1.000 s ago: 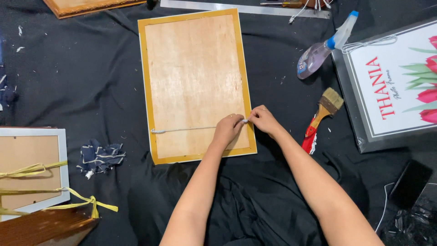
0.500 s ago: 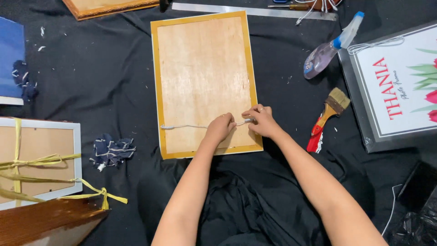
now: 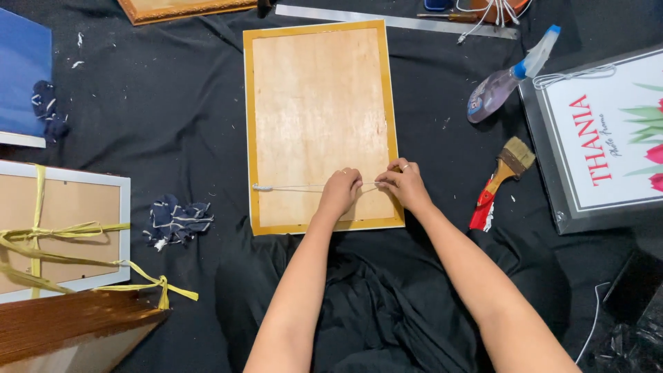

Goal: Attaching a hanging string to the back of a wooden picture frame using a brush to apply adhesive.

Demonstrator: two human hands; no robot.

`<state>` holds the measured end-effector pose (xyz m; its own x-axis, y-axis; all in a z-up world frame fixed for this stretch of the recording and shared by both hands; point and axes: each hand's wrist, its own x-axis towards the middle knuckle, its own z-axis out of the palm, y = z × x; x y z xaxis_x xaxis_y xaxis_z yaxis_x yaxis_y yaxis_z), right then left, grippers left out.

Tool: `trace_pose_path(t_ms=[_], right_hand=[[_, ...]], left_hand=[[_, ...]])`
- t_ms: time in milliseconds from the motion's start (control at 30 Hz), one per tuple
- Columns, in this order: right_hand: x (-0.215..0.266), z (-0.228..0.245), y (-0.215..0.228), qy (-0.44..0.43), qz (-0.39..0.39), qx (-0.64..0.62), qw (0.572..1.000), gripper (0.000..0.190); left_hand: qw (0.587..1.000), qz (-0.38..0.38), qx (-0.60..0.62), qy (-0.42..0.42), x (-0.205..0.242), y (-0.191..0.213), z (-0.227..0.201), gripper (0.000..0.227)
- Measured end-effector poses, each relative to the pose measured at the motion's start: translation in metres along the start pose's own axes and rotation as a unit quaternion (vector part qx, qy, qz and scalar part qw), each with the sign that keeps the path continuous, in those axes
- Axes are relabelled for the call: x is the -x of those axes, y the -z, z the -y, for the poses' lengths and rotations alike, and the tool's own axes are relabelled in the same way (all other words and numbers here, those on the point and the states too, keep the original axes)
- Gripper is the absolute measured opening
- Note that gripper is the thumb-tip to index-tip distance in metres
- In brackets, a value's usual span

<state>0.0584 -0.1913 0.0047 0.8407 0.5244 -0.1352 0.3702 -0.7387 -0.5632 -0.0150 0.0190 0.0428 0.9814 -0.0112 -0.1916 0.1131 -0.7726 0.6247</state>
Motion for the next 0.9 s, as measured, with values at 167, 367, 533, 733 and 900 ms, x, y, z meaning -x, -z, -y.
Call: trace_pose_path(t_ms=[167, 367, 533, 733, 900], right_hand=[[0.001, -0.001, 0.001, 0.010, -0.006, 0.001, 1.000, 0.014], [0.002, -0.003, 0.031, -0.003, 0.082, -0.032, 0.996, 0.047], [0.000, -0.003, 0.039, -0.038, 0.090, 0.028, 0.995, 0.056], [0.003, 0.005, 0.028, 0.002, 0.078, 0.175, 0.982, 0.020], [-0.006, -0.012, 0.016, -0.017, 0.090, 0.176, 0.980, 0.013]], left_hand=[[1.000, -0.004, 0.009, 0.004, 0.001, 0.002, -0.001, 0.020], [0.998, 0.046, 0.010, 0.052, -0.005, -0.009, 0.022, 0.018], [0.998, 0.050, -0.001, 0.023, 0.001, -0.006, -0.009, 0.033], [0.998, 0.014, -0.002, -0.064, -0.009, -0.018, -0.036, 0.039], [0.995, 0.073, 0.037, -0.052, -0.011, -0.007, -0.051, 0.034]])
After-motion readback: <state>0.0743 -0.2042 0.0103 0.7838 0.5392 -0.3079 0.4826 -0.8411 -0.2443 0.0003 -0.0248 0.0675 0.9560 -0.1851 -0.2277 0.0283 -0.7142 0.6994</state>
